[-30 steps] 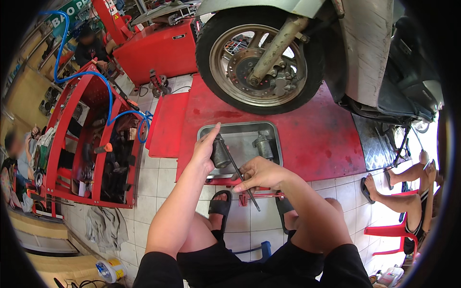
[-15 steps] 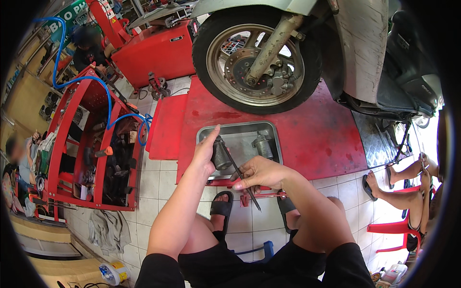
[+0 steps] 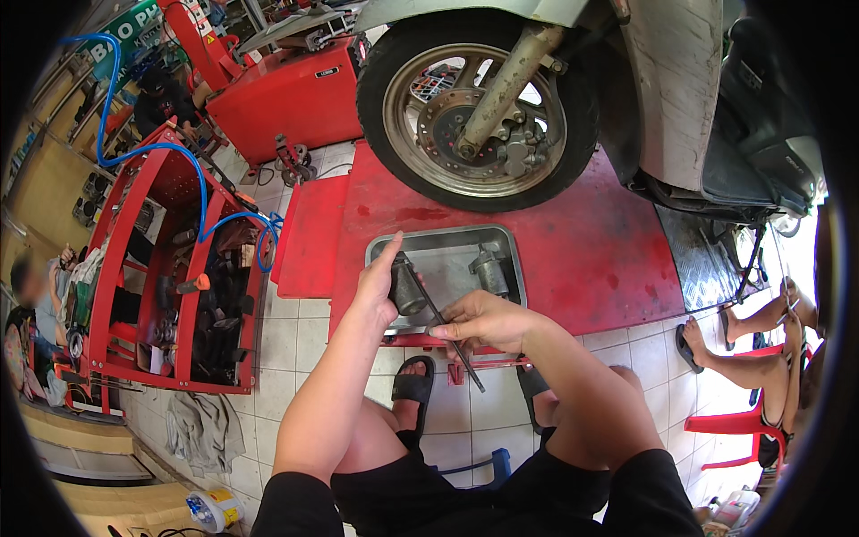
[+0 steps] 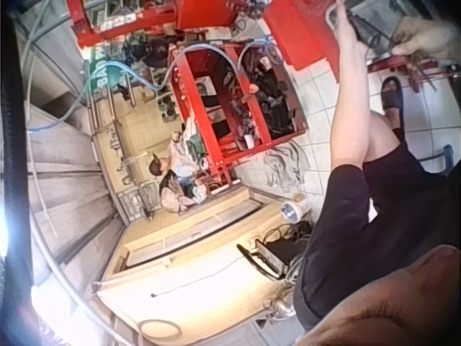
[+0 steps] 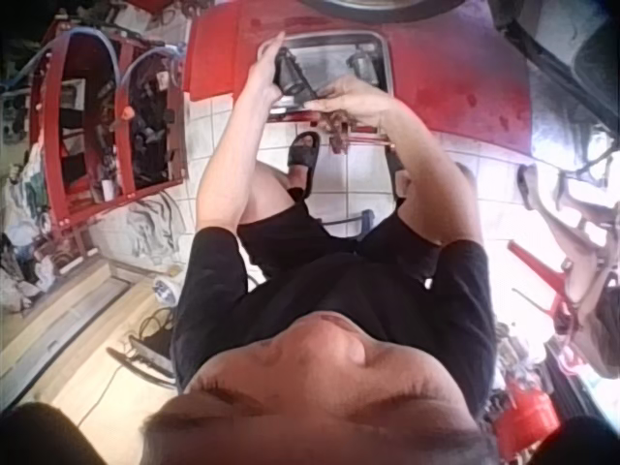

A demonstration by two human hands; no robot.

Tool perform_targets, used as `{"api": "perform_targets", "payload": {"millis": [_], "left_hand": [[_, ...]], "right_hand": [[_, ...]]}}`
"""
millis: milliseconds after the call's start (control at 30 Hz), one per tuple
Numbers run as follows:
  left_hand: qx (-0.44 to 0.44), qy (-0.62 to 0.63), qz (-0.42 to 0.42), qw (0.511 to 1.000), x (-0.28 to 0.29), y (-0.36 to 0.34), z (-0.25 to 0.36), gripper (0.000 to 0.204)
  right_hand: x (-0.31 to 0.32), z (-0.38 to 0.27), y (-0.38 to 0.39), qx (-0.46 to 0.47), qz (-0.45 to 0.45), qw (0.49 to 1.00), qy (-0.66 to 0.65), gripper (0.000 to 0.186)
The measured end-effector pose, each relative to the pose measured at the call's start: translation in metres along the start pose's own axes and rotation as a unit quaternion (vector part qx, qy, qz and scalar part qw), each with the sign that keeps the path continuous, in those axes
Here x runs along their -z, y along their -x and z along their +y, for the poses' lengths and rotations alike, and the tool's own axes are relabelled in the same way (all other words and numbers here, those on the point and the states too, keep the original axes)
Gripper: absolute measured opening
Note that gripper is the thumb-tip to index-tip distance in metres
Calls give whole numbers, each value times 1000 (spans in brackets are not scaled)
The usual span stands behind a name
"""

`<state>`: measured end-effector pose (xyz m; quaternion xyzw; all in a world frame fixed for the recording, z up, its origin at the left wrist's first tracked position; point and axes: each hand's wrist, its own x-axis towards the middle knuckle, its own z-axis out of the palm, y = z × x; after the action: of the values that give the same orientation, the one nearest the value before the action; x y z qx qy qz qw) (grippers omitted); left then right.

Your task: The person disassembles a motorcycle starter motor using a screwdriver and their hands. They remove the outer casing, separate the internal components, and place the parts into a metal tray. The person then uses the screwdriver to manipulate the internal gears and shafts of the starter motor.

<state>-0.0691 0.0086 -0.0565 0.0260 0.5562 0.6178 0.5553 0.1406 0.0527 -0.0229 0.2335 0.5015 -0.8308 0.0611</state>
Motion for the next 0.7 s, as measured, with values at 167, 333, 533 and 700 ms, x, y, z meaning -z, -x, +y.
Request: {"api": "perform_targets", "payload": {"millis": [167,333,533,700], "left_hand": [[3,-3,4,1000,0,2,2,55],[7,-14,-7,1000,-1,2,1,53],[21,22,-10,999,-3,5,4,47],[2,-7,-14,1000,-2,5,2,49]], "right_hand": [[-3,3,6,40,-13,998,-36,64],[7,6,-1,9,16,999,47,64],[-4,6,3,35,-2,999,-36,53],[-4,6,3,8,32,998,54,48]]}}
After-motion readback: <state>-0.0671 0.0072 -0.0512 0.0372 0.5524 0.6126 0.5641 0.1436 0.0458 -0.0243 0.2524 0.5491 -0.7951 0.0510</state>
